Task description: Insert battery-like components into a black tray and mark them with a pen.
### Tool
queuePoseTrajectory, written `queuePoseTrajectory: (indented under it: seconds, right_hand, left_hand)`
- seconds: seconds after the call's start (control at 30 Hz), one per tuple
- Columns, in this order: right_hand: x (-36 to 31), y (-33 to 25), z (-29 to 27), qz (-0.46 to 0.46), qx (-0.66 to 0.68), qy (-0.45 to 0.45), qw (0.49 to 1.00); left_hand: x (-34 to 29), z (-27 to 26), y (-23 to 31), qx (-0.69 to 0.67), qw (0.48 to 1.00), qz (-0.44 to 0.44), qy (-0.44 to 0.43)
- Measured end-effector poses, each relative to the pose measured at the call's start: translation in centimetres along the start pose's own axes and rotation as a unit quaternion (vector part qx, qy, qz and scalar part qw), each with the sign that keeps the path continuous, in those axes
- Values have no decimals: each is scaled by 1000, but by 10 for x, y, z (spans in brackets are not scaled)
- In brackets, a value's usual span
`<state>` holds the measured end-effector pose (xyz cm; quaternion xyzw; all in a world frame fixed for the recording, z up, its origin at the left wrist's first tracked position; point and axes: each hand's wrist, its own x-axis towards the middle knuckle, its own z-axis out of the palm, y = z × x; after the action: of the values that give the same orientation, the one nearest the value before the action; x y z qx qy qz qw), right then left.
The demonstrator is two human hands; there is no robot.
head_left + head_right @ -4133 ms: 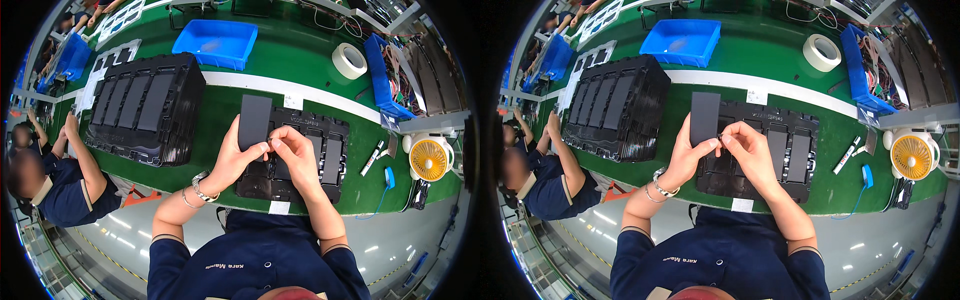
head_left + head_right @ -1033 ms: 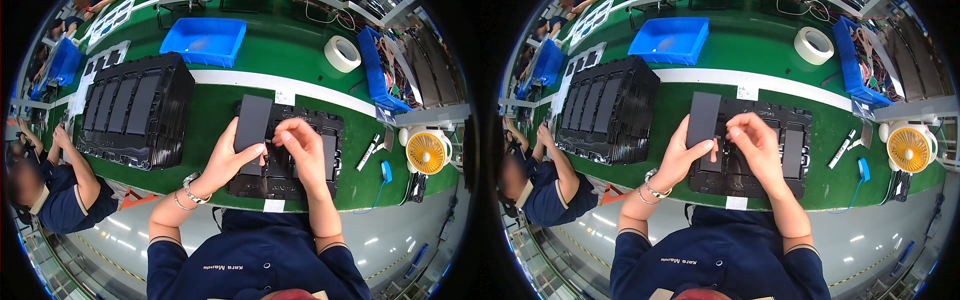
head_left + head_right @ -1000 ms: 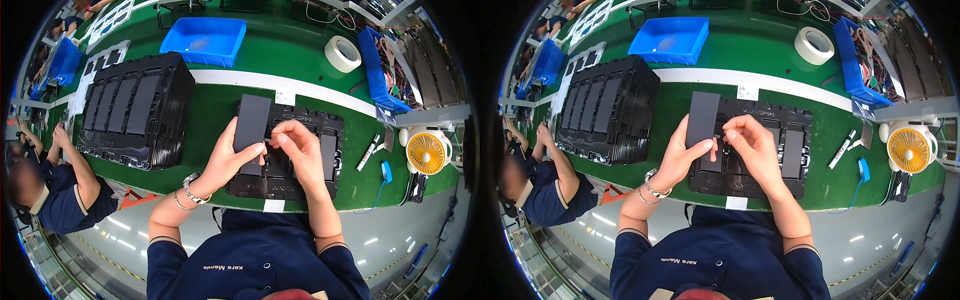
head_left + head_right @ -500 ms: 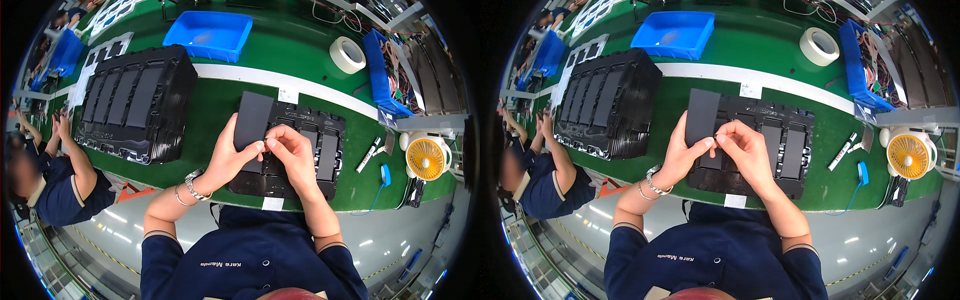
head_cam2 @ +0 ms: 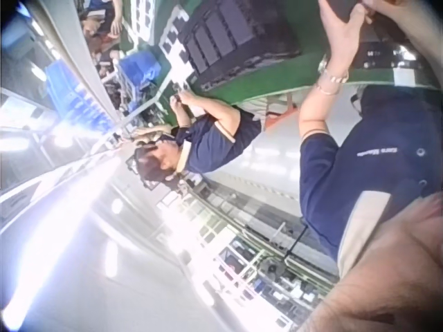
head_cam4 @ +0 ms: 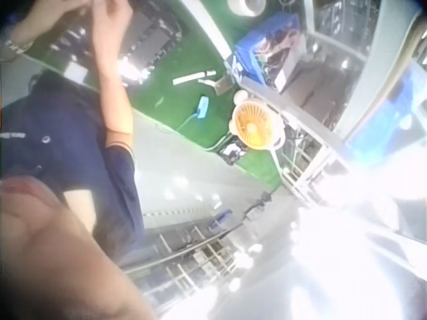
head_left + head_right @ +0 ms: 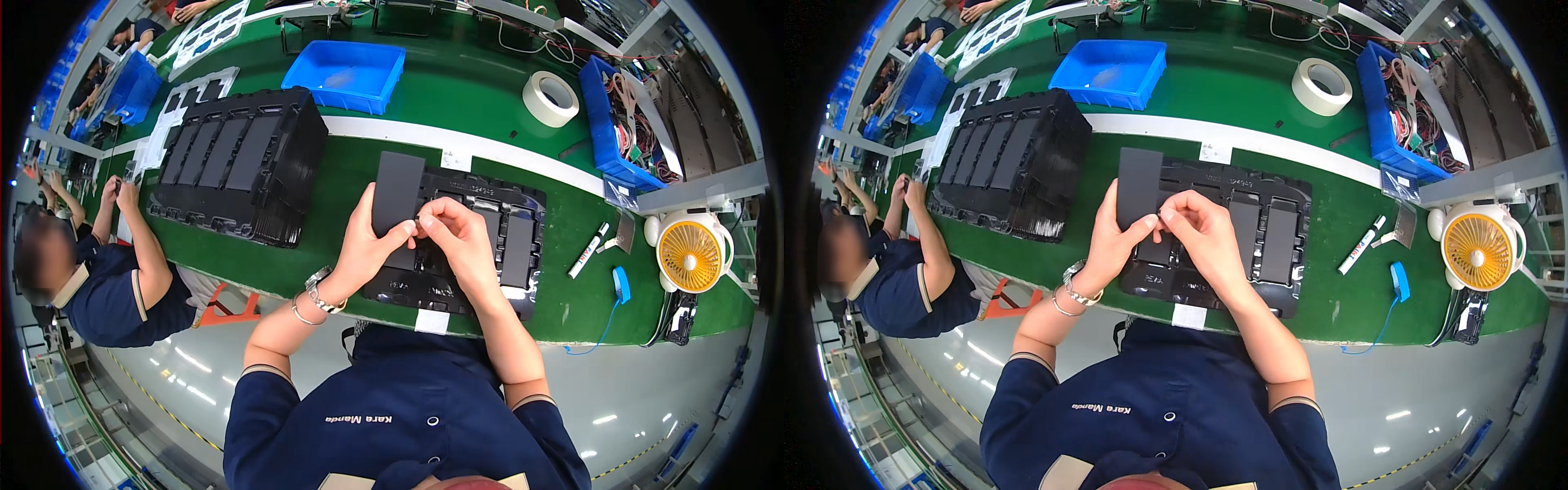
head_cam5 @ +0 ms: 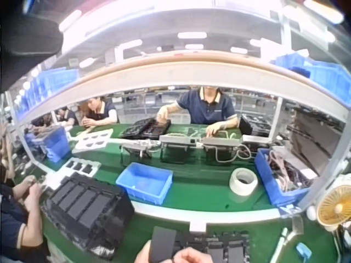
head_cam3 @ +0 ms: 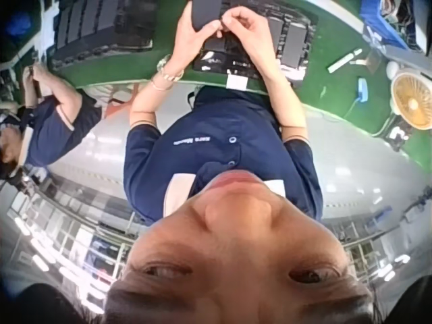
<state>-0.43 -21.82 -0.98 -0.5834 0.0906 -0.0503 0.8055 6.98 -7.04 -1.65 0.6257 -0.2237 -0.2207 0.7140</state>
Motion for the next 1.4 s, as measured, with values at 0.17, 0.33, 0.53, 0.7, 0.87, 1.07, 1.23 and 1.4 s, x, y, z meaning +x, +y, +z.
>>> queuePoseTrajectory:
  seconds: [0.17,0.33,0.53,0.7,0.87,1.07,1.23,1.4]
  right_hand:
    - [-24,-2,0,17,15,-20,1000]
    - [-47,-1,-1,18,41,-28,999]
    - [-56,5,3,9,12,-33,999]
    - [-59,1,16,-3,-5,-45,999]
    - [-54,10,24,-34,-45,-58,997]
    - [-48,15,21,-58,-107,-53,991]
    - [-47,17,23,-73,-128,-38,988]
    - [-47,10,15,8,-16,-77,997]
  left_hand:
    - [-32,18,8,-36,998,0,42]
    - [-57,33,10,-62,995,-17,72]
    - [-77,35,4,-97,991,-18,90]
    - [-87,31,3,-110,988,-20,103]
    - [-93,20,2,-90,988,-8,124]
    - [-88,15,14,123,982,24,138]
    - [-90,20,-7,91,983,4,158]
    - [-86,26,1,-51,988,-24,145]
